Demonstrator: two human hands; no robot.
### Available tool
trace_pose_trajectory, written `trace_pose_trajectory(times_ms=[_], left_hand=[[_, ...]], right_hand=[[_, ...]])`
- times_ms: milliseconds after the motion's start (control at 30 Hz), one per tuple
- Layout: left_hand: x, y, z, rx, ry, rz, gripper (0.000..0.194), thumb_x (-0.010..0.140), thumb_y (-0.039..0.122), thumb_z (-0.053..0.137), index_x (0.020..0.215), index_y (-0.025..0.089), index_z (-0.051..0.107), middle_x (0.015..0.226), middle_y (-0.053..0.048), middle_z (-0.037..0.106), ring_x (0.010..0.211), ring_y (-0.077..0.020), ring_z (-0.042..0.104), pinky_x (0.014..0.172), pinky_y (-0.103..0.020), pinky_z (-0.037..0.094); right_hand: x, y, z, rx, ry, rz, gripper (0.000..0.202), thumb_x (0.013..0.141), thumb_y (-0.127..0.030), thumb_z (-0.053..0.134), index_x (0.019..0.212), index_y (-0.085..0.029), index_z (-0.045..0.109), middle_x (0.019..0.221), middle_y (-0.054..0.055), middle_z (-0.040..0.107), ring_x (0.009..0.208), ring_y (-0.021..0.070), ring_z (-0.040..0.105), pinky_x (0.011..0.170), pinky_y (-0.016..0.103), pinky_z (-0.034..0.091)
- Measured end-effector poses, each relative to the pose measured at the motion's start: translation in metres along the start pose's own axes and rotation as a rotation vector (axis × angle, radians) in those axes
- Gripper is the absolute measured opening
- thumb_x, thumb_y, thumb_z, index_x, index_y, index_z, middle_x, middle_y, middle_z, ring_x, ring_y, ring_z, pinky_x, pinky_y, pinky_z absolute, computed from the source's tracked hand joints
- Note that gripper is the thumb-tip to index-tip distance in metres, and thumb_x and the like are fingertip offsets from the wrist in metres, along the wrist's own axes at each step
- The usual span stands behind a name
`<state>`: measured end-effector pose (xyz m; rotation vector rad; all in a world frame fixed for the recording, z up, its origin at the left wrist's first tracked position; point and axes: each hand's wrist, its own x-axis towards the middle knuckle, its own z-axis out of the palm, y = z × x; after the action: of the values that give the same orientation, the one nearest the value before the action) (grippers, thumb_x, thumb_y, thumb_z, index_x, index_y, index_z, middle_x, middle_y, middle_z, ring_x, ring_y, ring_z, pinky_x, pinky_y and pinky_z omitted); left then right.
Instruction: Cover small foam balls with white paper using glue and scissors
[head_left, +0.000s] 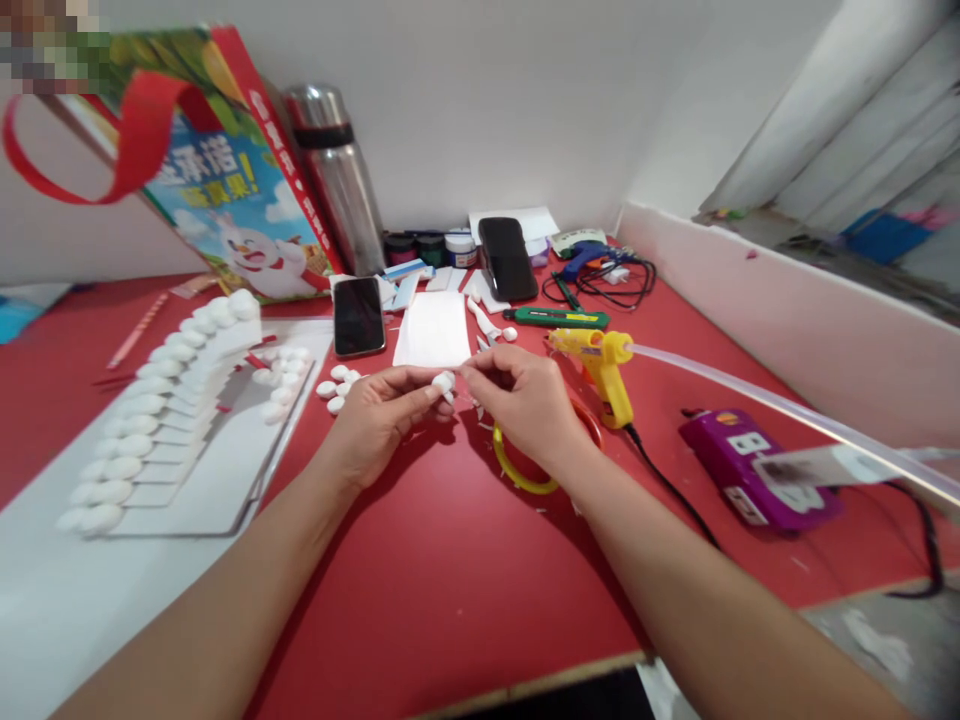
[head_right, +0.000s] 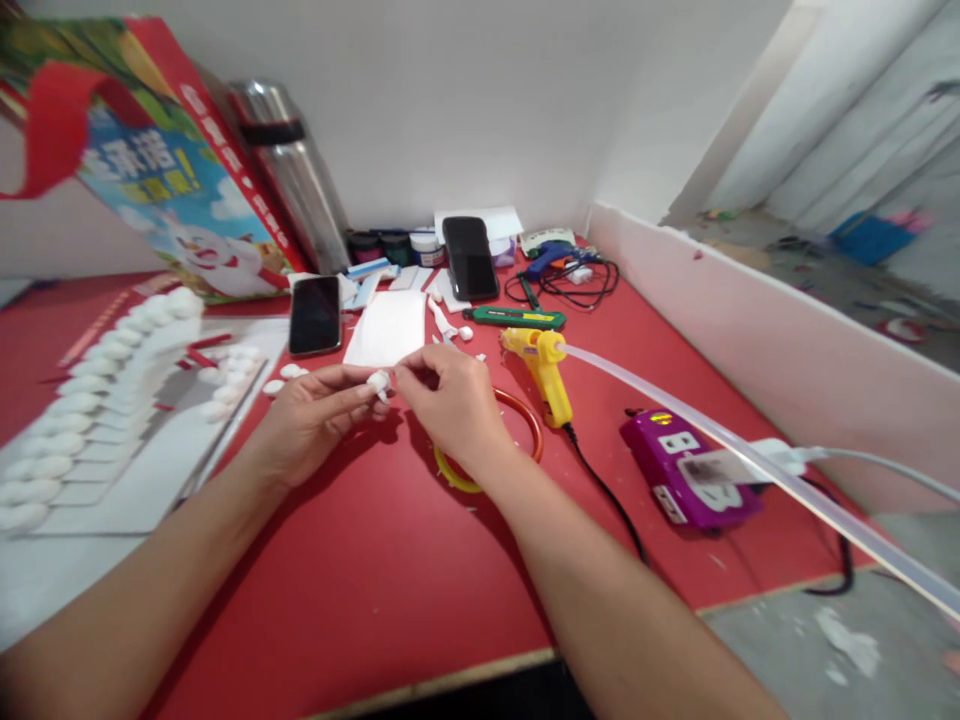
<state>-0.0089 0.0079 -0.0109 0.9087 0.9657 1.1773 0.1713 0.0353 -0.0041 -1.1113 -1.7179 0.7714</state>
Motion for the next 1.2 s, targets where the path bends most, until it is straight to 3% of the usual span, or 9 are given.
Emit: trace_pose_trajectory(times_ms=[100, 200, 267, 467, 633, 767, 900, 1067, 1200], left_hand=[[0.003, 0.001, -0.001, -0.079, 0.036, -0.039, 0.022, 0.071, 0.017, 0.087, 0.091, 0.011, 0.079, 0.079, -0.006, 0.076, 0.067, -0.0132, 0.07, 0.069, -0.025, 0.061], [0.005, 0.002, -0.003, -0.141, 0.07, -0.062, 0.025, 0.068, 0.015, 0.088, 0.091, 0.01, 0.079, 0.082, -0.007, 0.076, 0.068, -0.0127, 0.07, 0.069, -0.024, 0.061], [0.006, 0.002, -0.004, -0.169, 0.08, -0.083, 0.026, 0.067, 0.015, 0.088, 0.091, 0.01, 0.078, 0.083, -0.007, 0.077, 0.068, -0.0132, 0.071, 0.069, -0.024, 0.062], [0.006, 0.0, -0.001, -0.138, 0.058, -0.107, 0.023, 0.071, 0.016, 0.086, 0.092, 0.009, 0.079, 0.084, -0.009, 0.077, 0.069, -0.0143, 0.072, 0.071, -0.026, 0.062], [0.004, -0.002, 0.002, -0.091, 0.017, -0.068, 0.023, 0.072, 0.018, 0.086, 0.092, 0.01, 0.079, 0.079, -0.007, 0.077, 0.068, -0.0137, 0.072, 0.072, -0.025, 0.061], [0.003, -0.001, 0.001, -0.085, 0.022, -0.067, 0.023, 0.072, 0.019, 0.087, 0.092, 0.011, 0.079, 0.078, -0.007, 0.077, 0.068, -0.0143, 0.072, 0.07, -0.025, 0.061], [0.005, 0.0, 0.0, -0.104, 0.052, -0.055, 0.024, 0.071, 0.019, 0.087, 0.091, 0.011, 0.078, 0.078, -0.006, 0.076, 0.068, -0.0134, 0.072, 0.071, -0.025, 0.06], [0.007, -0.001, 0.0, -0.081, 0.09, -0.011, 0.025, 0.072, 0.021, 0.086, 0.093, 0.012, 0.075, 0.078, -0.005, 0.075, 0.068, -0.0129, 0.07, 0.07, -0.026, 0.06], [0.006, -0.002, 0.001, -0.018, 0.089, 0.004, 0.028, 0.073, 0.025, 0.087, 0.094, 0.012, 0.074, 0.076, -0.005, 0.075, 0.066, -0.0146, 0.071, 0.067, -0.028, 0.061]], right_hand=[[0.002, -0.018, -0.019, -0.119, 0.024, 0.049, 0.023, 0.091, -0.027, 0.062, 0.07, -0.017, 0.065, 0.062, -0.001, 0.059, 0.058, 0.0106, 0.048, 0.057, 0.026, 0.034], [-0.008, -0.044, -0.049, -0.525, -0.15, 0.056, 0.042, 0.092, -0.029, 0.061, 0.054, -0.018, 0.049, 0.053, -0.001, 0.049, 0.051, 0.0109, 0.039, 0.053, 0.03, 0.025], [-0.022, -0.055, -0.069, -0.774, -0.279, 0.114, 0.041, 0.095, -0.032, 0.058, 0.056, -0.019, 0.052, 0.056, 0.002, 0.054, 0.05, 0.0127, 0.042, 0.053, 0.031, 0.023], [-0.062, -0.032, -0.109, -1.264, -0.095, 0.265, 0.043, 0.098, -0.051, 0.049, 0.076, -0.017, 0.062, 0.076, 0.015, 0.065, 0.063, 0.0264, 0.06, 0.056, 0.035, 0.03], [-0.046, 0.0, -0.116, -1.023, -0.045, 0.361, 0.05, 0.092, -0.064, 0.053, 0.093, -0.015, 0.065, 0.083, 0.014, 0.069, 0.079, 0.0293, 0.065, 0.063, 0.035, 0.039], [-0.023, 0.016, -0.112, -0.793, -0.033, 0.42, 0.046, 0.085, -0.065, 0.059, 0.082, -0.019, 0.065, 0.071, 0.004, 0.065, 0.062, 0.0194, 0.057, 0.056, 0.03, 0.034], [-0.013, 0.028, -0.105, -0.635, 0.011, 0.477, 0.036, 0.081, -0.047, 0.064, 0.059, -0.019, 0.058, 0.056, 0.002, 0.057, 0.054, 0.0159, 0.053, 0.053, 0.029, 0.032], [-0.017, 0.016, -0.089, 0.017, 0.114, 0.467, 0.025, 0.085, -0.038, 0.061, 0.071, -0.017, 0.064, 0.055, 0.001, 0.058, 0.05, 0.0125, 0.049, 0.05, 0.026, 0.035], [-0.026, -0.004, -0.07, 0.296, 0.025, 0.418, 0.028, 0.089, -0.042, 0.064, 0.078, -0.016, 0.066, 0.054, -0.002, 0.054, 0.047, 0.0096, 0.043, 0.047, 0.025, 0.031]])
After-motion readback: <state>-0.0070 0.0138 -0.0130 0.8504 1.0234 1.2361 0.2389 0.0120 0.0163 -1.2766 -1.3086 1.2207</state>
